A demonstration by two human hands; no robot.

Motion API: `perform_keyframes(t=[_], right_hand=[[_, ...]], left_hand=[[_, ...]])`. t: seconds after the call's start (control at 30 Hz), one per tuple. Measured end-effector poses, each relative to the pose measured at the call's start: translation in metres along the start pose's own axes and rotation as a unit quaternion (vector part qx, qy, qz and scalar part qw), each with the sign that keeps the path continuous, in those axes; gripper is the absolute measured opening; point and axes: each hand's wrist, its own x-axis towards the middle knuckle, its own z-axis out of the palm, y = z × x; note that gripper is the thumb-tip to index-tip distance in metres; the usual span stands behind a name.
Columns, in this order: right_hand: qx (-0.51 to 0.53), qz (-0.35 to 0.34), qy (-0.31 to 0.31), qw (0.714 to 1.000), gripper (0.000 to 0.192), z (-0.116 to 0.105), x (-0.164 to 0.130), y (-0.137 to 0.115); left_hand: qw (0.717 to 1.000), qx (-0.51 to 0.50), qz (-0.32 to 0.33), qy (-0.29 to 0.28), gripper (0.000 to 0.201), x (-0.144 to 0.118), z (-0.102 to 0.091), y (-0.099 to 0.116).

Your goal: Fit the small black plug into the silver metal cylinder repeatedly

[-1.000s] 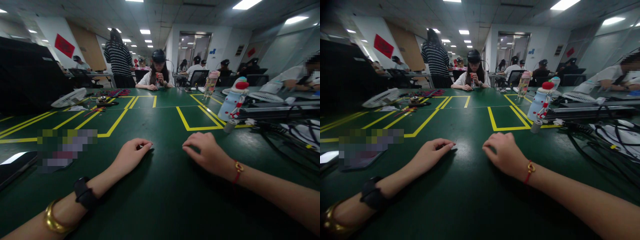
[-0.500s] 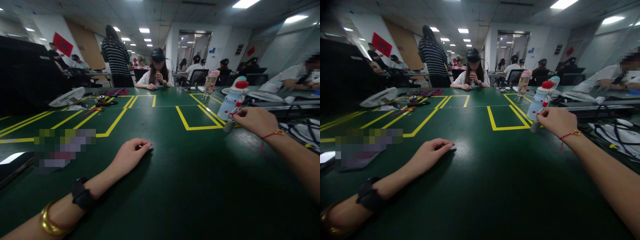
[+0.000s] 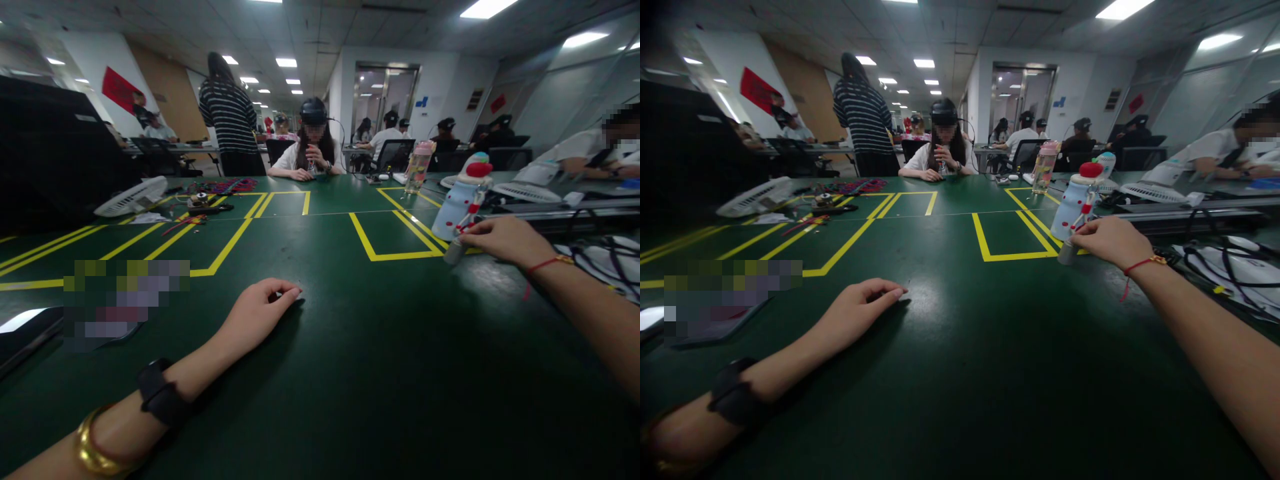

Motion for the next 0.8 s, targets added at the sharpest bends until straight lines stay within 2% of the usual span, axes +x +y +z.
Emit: perform_keyframes(t=[0.17,0.3,0.4,0.5,0.6,0.67,0.7,0.8], right_hand=[[0.018,0.011,-0.002,1.0,0.041,0.001,0.001,-0.001],[0.044,-0.026,-0.032,0.998,0.033,-0.002,0.001,0.0],[0.069,-0.055,-0.056,0.995,0.039,-0.003,0.0,0.002],[0.074,-0.073,-0.034,0.994,0.043,0.0,-0.002,-0.003],[0.096,-0.102,-0.011,0.99,0.04,0.004,-0.017,-0.029],[0.169,-0.157,-0.016,0.973,0.04,0.007,-0.039,-0.059],[0.221,-0.195,-0.024,0.955,0.039,0.009,-0.053,-0.077],[0.358,-0.31,-0.076,0.877,0.035,0.016,-0.103,-0.128]], left_hand=[[1.0,0.0,0.003,0.003,0.038,0.0,0.0,0.0],[1.0,-0.002,0.003,-0.003,0.039,-0.001,0.0,0.0],[1.0,-0.004,0.0,-0.001,0.039,-0.001,0.0,0.0],[1.0,-0.004,0.001,-0.003,0.039,-0.001,0.0,0.001],[1.0,-0.001,0.003,0.001,0.039,0.0,0.001,0.001],[1.0,-0.001,-0.001,0.003,0.038,0.0,0.001,0.001],[1.0,0.0,-0.003,0.002,0.038,0.0,0.001,0.001],[1.0,0.002,-0.001,0.001,0.039,0.0,0.001,0.0]])
